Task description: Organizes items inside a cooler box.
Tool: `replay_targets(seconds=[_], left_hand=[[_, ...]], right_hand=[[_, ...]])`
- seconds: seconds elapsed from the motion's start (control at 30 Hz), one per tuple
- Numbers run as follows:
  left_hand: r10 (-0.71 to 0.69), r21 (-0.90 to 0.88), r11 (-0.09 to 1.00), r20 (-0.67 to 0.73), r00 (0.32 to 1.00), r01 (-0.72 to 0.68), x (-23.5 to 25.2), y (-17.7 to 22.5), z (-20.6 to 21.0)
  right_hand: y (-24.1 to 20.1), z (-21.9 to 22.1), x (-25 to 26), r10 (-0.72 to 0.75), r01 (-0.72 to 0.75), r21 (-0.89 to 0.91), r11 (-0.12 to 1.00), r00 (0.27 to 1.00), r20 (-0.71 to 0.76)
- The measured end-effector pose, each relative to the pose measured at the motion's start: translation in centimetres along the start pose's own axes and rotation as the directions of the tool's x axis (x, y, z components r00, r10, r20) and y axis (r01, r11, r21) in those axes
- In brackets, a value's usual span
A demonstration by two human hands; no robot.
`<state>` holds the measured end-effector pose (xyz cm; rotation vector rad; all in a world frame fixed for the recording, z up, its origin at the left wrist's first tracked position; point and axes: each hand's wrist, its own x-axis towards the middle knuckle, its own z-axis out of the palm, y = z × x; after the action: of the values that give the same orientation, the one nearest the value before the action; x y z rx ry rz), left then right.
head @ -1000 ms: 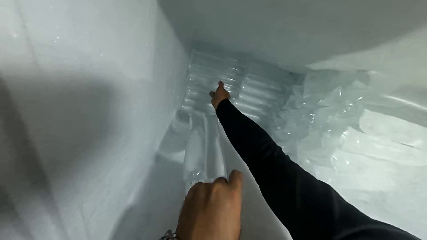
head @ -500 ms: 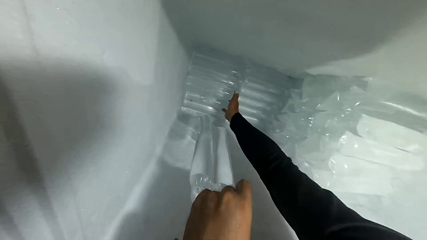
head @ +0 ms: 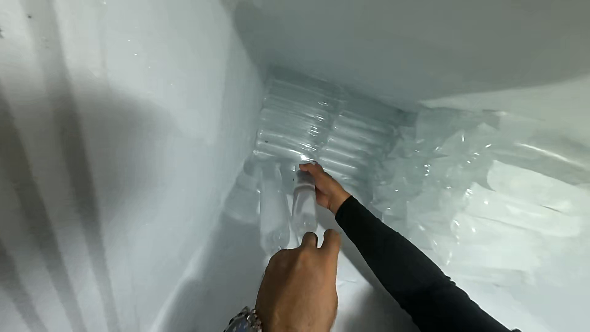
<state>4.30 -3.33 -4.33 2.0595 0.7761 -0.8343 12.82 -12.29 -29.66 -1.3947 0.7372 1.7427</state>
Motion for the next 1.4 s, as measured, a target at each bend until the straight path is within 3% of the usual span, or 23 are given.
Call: replay_targets(seconds=[0.1, 0.2, 0.3, 0.37, 0.47, 0.53, 0.63, 0.7, 0.77, 0.83, 0.97, 1.1, 1.23, 1.3, 1.33, 1.4], left_hand=[[-0.036, -0.107, 0.994, -0.095, 0.995, 0.025, -0.2, -0.2, -0.4], [-0.039, -0.098, 0.995, -0.081, 0.996, 0.031, -0.3, -0.3, -0.8], [-0.04, -0.068, 0.997, -0.033, 0.999, 0.037, -0.4, 0.0, -0.7], [-0.039, -0.061, 0.997, -0.026, 0.999, 0.037, -0.4, 0.1, -0.6], [-0.032, -0.069, 0.997, -0.041, 0.999, 0.029, -0.2, -0.1, -0.6], [-0.02, -0.086, 0.996, -0.035, 0.999, 0.017, -0.2, 0.0, -0.6], [-0.005, -0.084, 0.996, -0.033, 0.999, 0.003, -0.2, 0.3, -0.3], [-0.004, -0.058, 0.998, -0.038, 0.999, 0.002, 0.1, 0.2, -0.2], [0.0, -0.032, 1.0, -0.031, 1.0, -0.001, 0.0, 0.1, -0.1], [0.015, -0.032, 0.999, -0.03, 0.999, -0.015, 0.0, 0.1, 0.2], [-0.002, -0.079, 0.997, -0.003, 1.0, 0.002, 0.0, -0.1, 0.0], [0.011, -0.147, 0.989, 0.069, 0.998, -0.001, -0.3, 0.1, -1.4], [0.031, -0.15, 0.989, 0.107, 0.994, -0.014, -0.8, 0.6, -1.8], [0.033, -0.15, 0.989, 0.122, 0.992, -0.015, -0.9, 0.6, -1.9], [0.032, -0.151, 0.988, 0.124, 0.992, -0.013, -0.9, 0.6, -1.9], [0.033, -0.154, 0.988, 0.126, 0.991, -0.014, -0.9, 0.7, -1.8]], right_hand=[[-0.3, -0.5, 4.1, -0.072, 0.085, 0.042, 0.995, 0.964, -0.257], [-1.1, 0.4, 8.4, -0.052, 0.21, 0.256, 0.944, 0.858, -0.511], [-1.2, 1.6, 13.4, -0.048, 0.304, 0.288, 0.908, 0.76, -0.648], [-1.2, 2.0, 15.9, -0.063, 0.31, 0.259, 0.915, 0.741, -0.668], [-1.6, 1.9, 15.1, -0.06, 0.2, 0.154, 0.968, 0.775, -0.628], [-0.8, 0.9, 11.3, -0.082, 0.139, 0.057, 0.989, 0.819, -0.568], [0.9, -0.7, 3.6, 0.103, -0.084, 0.117, 0.99, 0.982, -0.161], [1.7, -0.8, 1.3, 0.14, -0.163, 0.185, 0.969, 0.981, 0.134], [2.0, 0.5, -1.6, 0.095, -0.14, 0.186, 0.972, 0.968, 0.233], [2.2, 1.5, -2.3, 0.052, -0.075, 0.143, 0.987, 0.986, 0.16], [2.4, 1.0, 1.9, -0.063, 0.074, 0.052, 0.996, 0.979, -0.192], [2.9, -1.3, 9.1, -0.085, 0.205, 0.216, 0.954, 0.883, -0.462], [2.6, 0.7, 11.4, -0.078, 0.299, 0.238, 0.924, 0.757, -0.649], [0.3, 3.3, 9.1, -0.041, 0.266, 0.221, 0.938, 0.718, -0.695], [-2.6, 4.7, 6.1, 0.064, 0.158, 0.274, 0.949, 0.754, -0.654], [-5.2, 6.5, 2.6, 0.128, 0.043, 0.247, 0.968, 0.76, -0.637]])
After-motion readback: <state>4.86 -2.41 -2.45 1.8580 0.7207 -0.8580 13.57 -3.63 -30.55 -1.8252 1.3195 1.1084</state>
